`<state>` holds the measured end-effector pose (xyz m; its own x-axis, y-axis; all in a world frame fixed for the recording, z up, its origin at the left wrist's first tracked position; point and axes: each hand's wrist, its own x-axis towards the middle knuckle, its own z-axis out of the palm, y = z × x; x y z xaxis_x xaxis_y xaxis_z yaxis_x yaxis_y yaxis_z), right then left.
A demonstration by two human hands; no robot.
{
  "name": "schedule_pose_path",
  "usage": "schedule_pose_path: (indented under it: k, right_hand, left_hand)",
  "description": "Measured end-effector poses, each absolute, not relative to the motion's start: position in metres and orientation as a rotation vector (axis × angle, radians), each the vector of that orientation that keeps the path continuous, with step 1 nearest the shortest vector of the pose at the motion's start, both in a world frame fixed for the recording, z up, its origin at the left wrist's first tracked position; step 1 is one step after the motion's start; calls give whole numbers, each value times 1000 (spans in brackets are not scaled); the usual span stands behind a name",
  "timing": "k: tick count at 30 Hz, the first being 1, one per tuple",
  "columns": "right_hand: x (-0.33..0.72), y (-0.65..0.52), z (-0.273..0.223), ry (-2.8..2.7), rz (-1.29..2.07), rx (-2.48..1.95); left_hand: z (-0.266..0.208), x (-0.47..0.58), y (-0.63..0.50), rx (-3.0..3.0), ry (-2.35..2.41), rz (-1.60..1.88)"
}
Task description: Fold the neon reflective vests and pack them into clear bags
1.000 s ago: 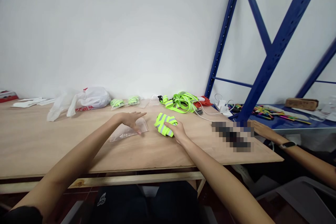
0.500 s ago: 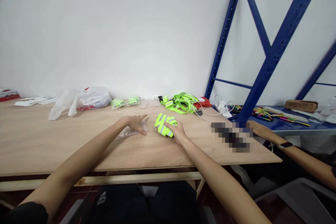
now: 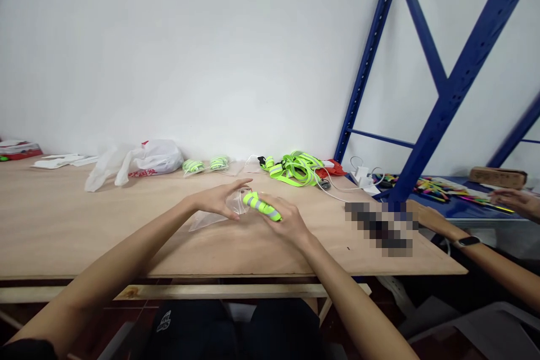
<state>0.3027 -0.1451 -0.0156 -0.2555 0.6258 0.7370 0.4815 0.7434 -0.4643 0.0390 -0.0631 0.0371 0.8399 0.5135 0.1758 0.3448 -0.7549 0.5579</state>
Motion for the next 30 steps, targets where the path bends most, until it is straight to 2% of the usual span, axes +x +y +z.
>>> schedule_pose_path:
  k: [7, 15, 21, 24, 30]
  right_hand:
    - [314, -151, -11, -2368, -24, -719]
    - [310, -151, -20, -2495, -163, -647]
    - [304, -139, -32, -2443, -287, -675]
    - [298, -131, -33, -2407, -271, -658]
    - [287, -119, -14, -2320, -83, -657]
  left_hand:
    - [31, 47, -80, 2465, 494, 419]
    - [8, 55, -78, 2379, 449, 399]
    - [7, 48, -77, 2590, 623, 280]
    - [6, 52, -79, 2723, 639, 267]
    - [16, 62, -83, 2780, 621, 544]
